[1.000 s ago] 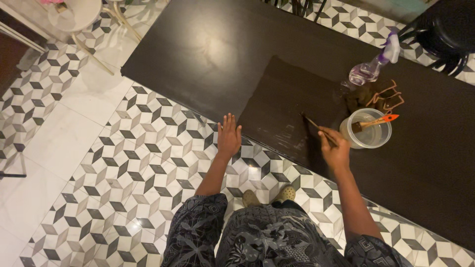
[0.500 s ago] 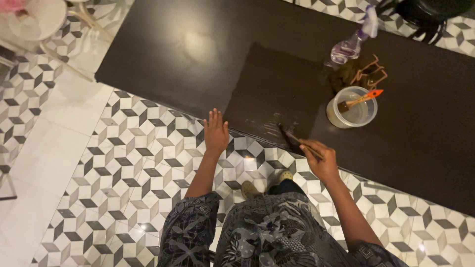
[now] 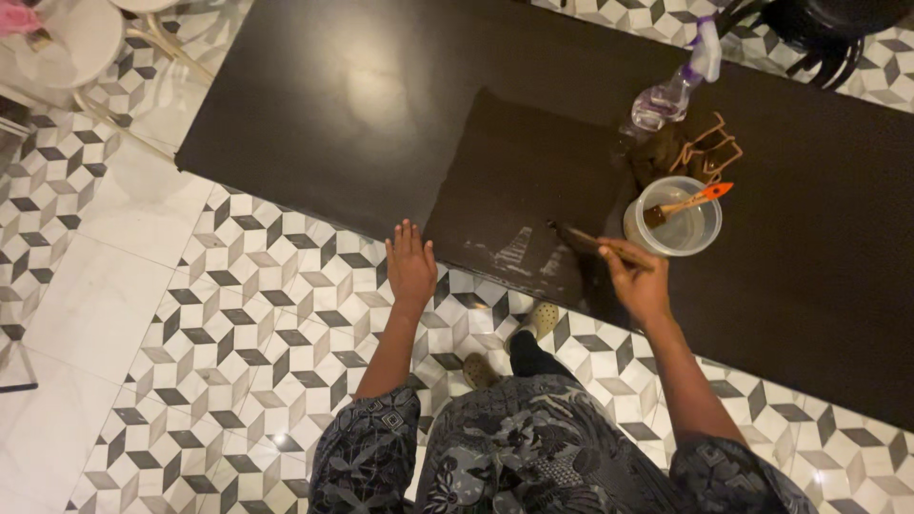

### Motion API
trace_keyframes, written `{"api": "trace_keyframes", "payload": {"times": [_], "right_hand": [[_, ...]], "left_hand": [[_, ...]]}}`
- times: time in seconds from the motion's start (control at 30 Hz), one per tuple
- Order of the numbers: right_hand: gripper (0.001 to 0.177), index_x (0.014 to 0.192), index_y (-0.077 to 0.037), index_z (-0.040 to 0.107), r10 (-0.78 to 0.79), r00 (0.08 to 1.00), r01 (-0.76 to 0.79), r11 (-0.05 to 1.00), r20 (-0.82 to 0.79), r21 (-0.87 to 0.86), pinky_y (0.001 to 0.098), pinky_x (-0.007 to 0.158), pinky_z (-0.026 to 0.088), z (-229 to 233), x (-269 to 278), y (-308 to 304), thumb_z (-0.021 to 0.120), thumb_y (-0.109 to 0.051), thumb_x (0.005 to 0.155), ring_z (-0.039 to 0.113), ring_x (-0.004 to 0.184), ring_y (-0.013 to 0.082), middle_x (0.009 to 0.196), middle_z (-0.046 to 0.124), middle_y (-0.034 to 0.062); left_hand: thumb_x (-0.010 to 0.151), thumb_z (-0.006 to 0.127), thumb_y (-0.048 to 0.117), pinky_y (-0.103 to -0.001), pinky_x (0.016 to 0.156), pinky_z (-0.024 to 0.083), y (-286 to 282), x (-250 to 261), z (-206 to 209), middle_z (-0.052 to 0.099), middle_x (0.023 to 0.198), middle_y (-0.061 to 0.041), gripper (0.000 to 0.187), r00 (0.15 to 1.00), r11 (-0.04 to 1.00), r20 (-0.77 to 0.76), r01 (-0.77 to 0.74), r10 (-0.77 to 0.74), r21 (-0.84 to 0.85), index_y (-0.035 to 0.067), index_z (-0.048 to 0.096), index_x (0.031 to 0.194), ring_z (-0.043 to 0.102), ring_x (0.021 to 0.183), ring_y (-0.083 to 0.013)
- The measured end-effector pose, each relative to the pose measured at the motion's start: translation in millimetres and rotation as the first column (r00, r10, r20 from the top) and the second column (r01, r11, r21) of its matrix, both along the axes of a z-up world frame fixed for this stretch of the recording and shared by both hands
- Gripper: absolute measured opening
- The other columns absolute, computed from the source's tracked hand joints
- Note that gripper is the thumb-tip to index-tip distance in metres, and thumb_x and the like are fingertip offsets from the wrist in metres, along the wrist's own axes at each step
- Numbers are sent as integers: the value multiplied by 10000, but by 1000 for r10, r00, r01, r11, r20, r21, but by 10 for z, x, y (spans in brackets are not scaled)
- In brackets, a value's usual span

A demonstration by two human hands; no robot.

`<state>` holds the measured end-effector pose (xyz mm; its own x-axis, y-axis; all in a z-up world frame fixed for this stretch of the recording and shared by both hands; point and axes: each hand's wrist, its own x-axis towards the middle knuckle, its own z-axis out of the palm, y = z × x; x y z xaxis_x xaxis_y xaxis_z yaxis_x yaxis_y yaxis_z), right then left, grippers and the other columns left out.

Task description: The person paints a dark tabletop with a brush, repeatedly dipping the brush into a container of liquid and applying it in smooth strokes across the surface. The person moves along the table to cover different sections while maintaining consistent coverage.

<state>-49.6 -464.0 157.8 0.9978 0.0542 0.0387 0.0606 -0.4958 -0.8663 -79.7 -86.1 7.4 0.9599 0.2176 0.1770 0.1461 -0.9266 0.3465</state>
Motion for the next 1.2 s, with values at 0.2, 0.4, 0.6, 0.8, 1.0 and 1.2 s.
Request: {"api": "trace_keyframes", "payload": {"times": [0.2,0.4,0.6,0.8,1.0,1.2], "right_hand": [[180,1151,-28,779,-34,997,42,990,65,-136,307,767,545,-147,828,-105,745,-96,988,706,832,191,973,773,152],[169,1143,-7,759,45,979,-37,998,198,-46,305,835,564,-281,1400,-72,735,-76,991,741,922,197,1039,770,153],[177,1159,-7,743,89,981,-82,996,174,-45,328,874,570,-222,1325,95,706,-67,997,749,1006,238,1117,755,177],[197,1150,6,731,209,953,-175,971,219,-166,365,878,566,-156,842,163,710,-63,967,745,996,316,1120,737,207],[187,1135,15,735,276,935,-244,956,223,-161,365,900,561,-6,195,234,706,-57,965,741,1034,316,1137,748,199],[200,1112,7,747,259,958,-247,963,120,-112,332,850,574,205,-252,275,723,-85,937,768,980,268,1116,764,182]], "left_hand": [[1056,510,277,-524,1186,340,-107,90,67,534,1498,-223,456,996,994,29,-85,87,-64,-74,622,1325,451,1430,-384],[1043,520,272,-527,1183,347,-145,119,67,516,1508,-215,458,993,993,15,-116,117,-38,-75,617,1325,448,1427,-382],[1058,484,309,-514,1211,307,-165,144,-15,450,1568,-205,512,990,992,-68,-122,121,-14,-71,565,1391,396,1473,-372],[1048,459,366,-508,1226,258,-143,71,-117,380,1615,-203,603,989,996,-125,-76,82,52,-64,484,1470,319,1512,-356],[1050,449,416,-558,1205,232,-103,11,-170,334,1637,-214,652,991,998,-125,-59,55,-25,-61,437,1494,280,1528,-366],[1069,416,449,-571,1237,195,-193,-111,-185,327,1638,-211,668,991,994,-122,-62,51,-92,-49,431,1514,246,1542,-362]]}}
